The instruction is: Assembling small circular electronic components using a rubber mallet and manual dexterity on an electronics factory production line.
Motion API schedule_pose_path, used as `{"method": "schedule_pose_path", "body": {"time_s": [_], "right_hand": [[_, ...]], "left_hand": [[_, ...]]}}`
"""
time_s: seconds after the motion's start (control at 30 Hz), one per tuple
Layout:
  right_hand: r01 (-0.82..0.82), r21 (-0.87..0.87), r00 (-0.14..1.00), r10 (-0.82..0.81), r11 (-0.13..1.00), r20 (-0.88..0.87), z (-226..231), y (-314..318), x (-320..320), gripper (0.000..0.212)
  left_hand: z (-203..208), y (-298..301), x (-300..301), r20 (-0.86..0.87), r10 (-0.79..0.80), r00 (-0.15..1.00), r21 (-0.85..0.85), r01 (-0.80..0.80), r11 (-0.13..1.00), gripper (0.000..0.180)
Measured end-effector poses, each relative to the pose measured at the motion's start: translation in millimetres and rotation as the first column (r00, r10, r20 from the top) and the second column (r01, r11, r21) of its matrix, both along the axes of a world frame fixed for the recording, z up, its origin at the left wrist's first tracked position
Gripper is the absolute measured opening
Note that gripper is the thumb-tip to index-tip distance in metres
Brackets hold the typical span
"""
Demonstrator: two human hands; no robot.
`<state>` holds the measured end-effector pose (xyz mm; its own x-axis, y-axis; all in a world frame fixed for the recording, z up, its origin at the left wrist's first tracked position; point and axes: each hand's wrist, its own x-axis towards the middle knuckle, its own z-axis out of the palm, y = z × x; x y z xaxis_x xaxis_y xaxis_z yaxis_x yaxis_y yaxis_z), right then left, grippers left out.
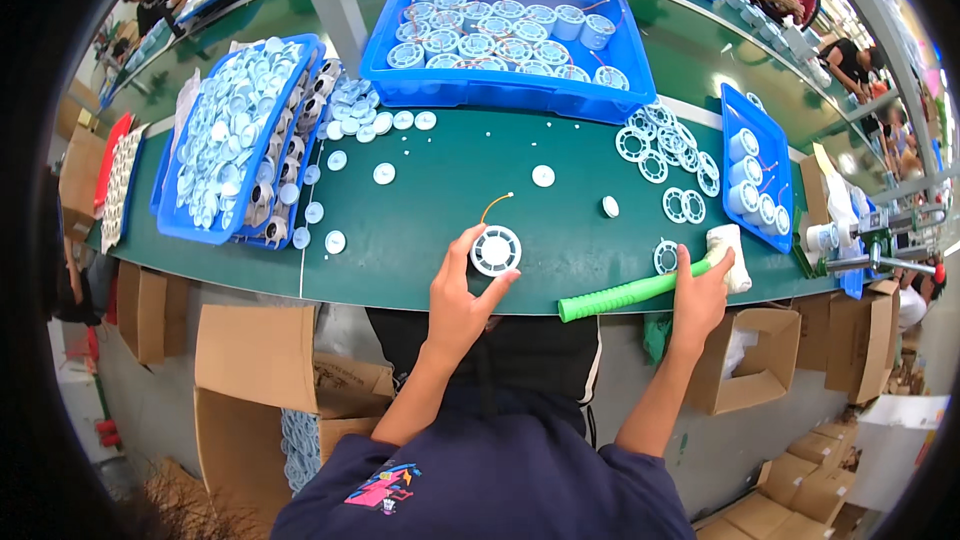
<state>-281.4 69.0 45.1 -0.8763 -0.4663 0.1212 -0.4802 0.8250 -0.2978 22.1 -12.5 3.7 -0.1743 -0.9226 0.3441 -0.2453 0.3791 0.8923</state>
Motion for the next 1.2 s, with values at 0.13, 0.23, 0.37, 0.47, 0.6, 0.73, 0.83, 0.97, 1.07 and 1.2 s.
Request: {"method": "schedule_pose_path", "body": {"time_s": [0.13, 0.23, 0.37, 0.47, 0.6, 0.73, 0.83, 0.97, 1.07, 1.2], "right_hand": [[0.041, -0.194, 0.99, -0.014, 0.98, 0.141, -13.0, 6.2, -4.9, 0.098], [0.025, -0.578, 0.964, 0.134, 0.816, 0.23, -44.1, 35.3, -23.9, 0.089], [0.033, -0.908, 0.856, 0.458, 0.417, 0.242, 13.0, 51.6, 33.8, 0.077], [-0.079, -0.901, 0.788, 0.58, 0.427, 0.206, 35.0, 48.3, 39.1, 0.052], [-0.469, -0.59, 0.821, 0.571, 0.657, -0.017, 30.1, 27.7, 63.5, 0.04], [-0.508, -0.505, 0.593, 0.708, 0.698, 0.383, 50.1, -8.8, 102.4, 0.036], [-0.702, -0.253, 0.495, 0.712, 0.665, 0.499, 44.7, -36.4, 88.8, 0.034], [-0.631, -0.322, 0.516, 0.692, 0.706, 0.505, 74.3, -63.4, 82.4, 0.038], [-0.865, 0.048, 0.477, 0.786, 0.5, 0.393, 99.2, -89.5, 98.9, 0.036], [-0.91, -0.155, 0.331, 0.898, 0.385, 0.29, 105.6, -108.5, 101.1, 0.034]], "left_hand": [[2.4, -1.1, 3.9, -0.004, -0.025, 1.0, 0.024, 0.025, 0.999, 0.066], [3.7, -2.3, 6.1, -0.018, -0.047, 0.999, 0.079, 0.048, 0.996, 0.066], [2.6, -2.3, 4.6, -0.013, -0.061, 0.998, 0.069, 0.062, 0.996, 0.066], [2.9, -4.2, 6.9, -0.018, -0.067, 0.998, 0.063, 0.068, 0.996, 0.067], [4.3, -5.1, 4.4, -0.031, -0.051, 0.998, 0.065, 0.053, 0.997, 0.066], [1.1, -2.0, 3.4, -0.042, -0.034, 0.999, 0.071, 0.037, 0.997, 0.068], [0.6, -1.3, 3.1, -0.031, -0.013, 0.999, 0.027, 0.014, 1.0, 0.069], [0.0, -1.2, 3.7, 0.003, -0.005, 1.0, -0.043, 0.005, 0.999, 0.072], [-7.0, -0.8, 6.4, 0.042, 0.009, 0.999, -0.046, -0.007, 0.999, 0.073], [-3.8, 2.4, 2.1, 0.017, 0.022, 1.0, 0.012, -0.022, 1.0, 0.088]]}}
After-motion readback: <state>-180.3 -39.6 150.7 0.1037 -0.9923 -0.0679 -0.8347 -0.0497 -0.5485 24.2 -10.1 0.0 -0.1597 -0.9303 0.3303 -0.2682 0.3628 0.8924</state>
